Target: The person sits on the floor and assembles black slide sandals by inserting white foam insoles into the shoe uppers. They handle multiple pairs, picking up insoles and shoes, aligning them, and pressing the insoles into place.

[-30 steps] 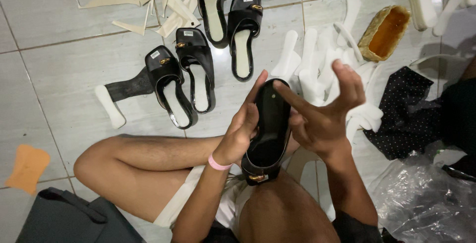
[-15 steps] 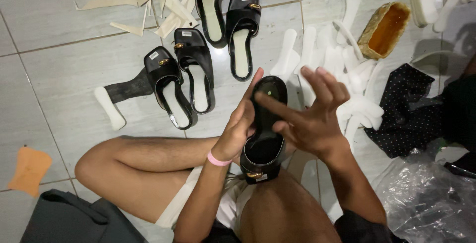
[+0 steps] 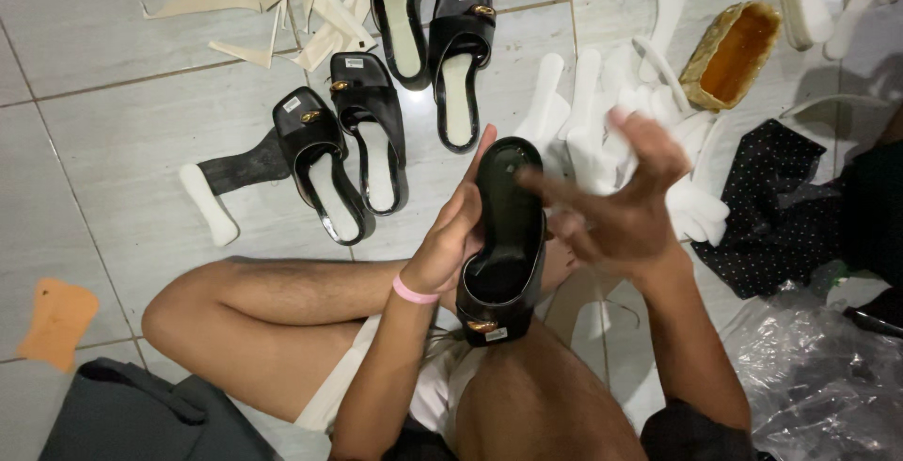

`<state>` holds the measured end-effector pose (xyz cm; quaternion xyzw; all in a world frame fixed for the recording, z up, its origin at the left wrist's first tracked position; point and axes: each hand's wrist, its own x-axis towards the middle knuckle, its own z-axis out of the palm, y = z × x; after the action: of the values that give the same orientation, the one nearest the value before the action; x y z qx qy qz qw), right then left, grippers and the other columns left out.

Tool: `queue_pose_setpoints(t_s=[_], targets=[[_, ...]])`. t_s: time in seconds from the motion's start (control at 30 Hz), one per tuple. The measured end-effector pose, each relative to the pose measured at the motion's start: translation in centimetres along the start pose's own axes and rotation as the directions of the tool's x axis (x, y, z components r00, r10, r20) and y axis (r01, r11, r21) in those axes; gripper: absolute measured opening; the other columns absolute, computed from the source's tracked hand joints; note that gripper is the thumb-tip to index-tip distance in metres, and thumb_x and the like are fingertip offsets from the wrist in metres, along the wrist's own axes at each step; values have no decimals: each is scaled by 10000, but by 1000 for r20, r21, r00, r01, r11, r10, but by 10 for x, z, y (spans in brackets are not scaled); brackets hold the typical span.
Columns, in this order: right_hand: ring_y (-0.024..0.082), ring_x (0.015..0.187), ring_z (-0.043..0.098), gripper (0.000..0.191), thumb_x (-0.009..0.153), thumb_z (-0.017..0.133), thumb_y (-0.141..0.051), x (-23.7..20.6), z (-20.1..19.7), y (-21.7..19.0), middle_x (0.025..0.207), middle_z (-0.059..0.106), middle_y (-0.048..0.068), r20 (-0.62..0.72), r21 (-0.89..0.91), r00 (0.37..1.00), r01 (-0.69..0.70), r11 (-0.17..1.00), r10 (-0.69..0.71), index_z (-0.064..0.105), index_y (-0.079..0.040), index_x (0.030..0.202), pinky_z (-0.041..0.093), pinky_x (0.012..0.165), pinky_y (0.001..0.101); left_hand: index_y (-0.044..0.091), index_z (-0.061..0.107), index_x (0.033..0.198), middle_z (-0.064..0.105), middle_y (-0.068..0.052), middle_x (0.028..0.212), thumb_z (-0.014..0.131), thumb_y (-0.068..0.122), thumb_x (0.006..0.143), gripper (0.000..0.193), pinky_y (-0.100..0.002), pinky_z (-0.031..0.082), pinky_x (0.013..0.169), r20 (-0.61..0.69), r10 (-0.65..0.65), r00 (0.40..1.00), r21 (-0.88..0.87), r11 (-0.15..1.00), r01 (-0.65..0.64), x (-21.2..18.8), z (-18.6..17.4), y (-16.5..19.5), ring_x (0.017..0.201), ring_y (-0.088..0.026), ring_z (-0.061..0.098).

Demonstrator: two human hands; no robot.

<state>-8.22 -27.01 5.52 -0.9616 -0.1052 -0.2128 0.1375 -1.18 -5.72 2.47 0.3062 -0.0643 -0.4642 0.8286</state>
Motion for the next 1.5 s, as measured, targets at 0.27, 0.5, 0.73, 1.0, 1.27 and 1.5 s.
queue_pose_setpoints(t_s=[0.27, 0.5, 0.73, 1.0, 1.27, 1.5], targets=[[282, 1438, 188, 445, 1071, 535, -610, -2, -1, 9, 1555, 300, 100, -6, -276, 1000, 4, 961, -5, 830, -394, 1324, 231, 1160, 434, 220, -21, 1691, 494, -110, 1513, 418, 540, 1069, 826, -374, 531, 1094, 11, -34, 999, 38, 999, 34, 3, 1, -5, 1299, -230, 601], [285, 1472, 193, 323, 1146, 625, -608, -22, -6, 8, 1580, 305, 60, 19, -201, 1000, 28, 979, -25, 837, -387, 1249, 256, 1156, 397, 194, -22, 1710, 442, -68, 1580, 451, 455, 1093, 819, -285, 495, 1035, -16, -22, 1000, 18, 1000, 23, 2, -11, -13, 1283, -162, 563], [310, 1518, 284, 558, 1261, 325, -465, -60, 23, 122, 1608, 296, 147, -131, 77, 778, -610, 789, 615, 766, -122, 1281, 247, 1285, 478, 65, 82, 1697, 442, -142, 1610, 498, 289, 1107, 756, -310, 392, 1214, 128, -66, 989, 189, 981, 41, 1, -23, -30, 1414, -197, 514], [424, 1508, -31, 619, 1133, 164, -430, -88, 54, 204, 1668, 86, 198, 148, -145, 408, -892, 428, 901, 667, -224, 1430, -45, 1167, 655, -23, 203, 1618, 507, -193, 1398, 668, 357, 980, 876, -451, 530, 1007, 187, -118, 975, -282, 945, 168, -16, -4, -36, 1272, -314, 555], [441, 1512, -24, 528, 1166, 222, -407, -90, 66, 226, 1665, 56, 228, 201, -234, 416, -859, 456, 887, 627, -222, 1451, -43, 1152, 696, -11, 194, 1654, 526, -226, 1409, 672, 192, 878, 934, -473, 588, 970, 115, -121, 986, -83, 988, 131, -19, -6, -35, 1251, -341, 613], [414, 1515, 90, 458, 1150, 322, -333, -114, 40, 215, 1660, 131, 182, 20, -185, 437, -883, 432, 899, 684, -253, 1419, 24, 1194, 643, -9, 192, 1680, 522, -261, 1412, 661, 169, 904, 925, -508, 608, 920, 143, -118, 983, -149, 979, 139, -22, -3, -30, 1219, -369, 624]])
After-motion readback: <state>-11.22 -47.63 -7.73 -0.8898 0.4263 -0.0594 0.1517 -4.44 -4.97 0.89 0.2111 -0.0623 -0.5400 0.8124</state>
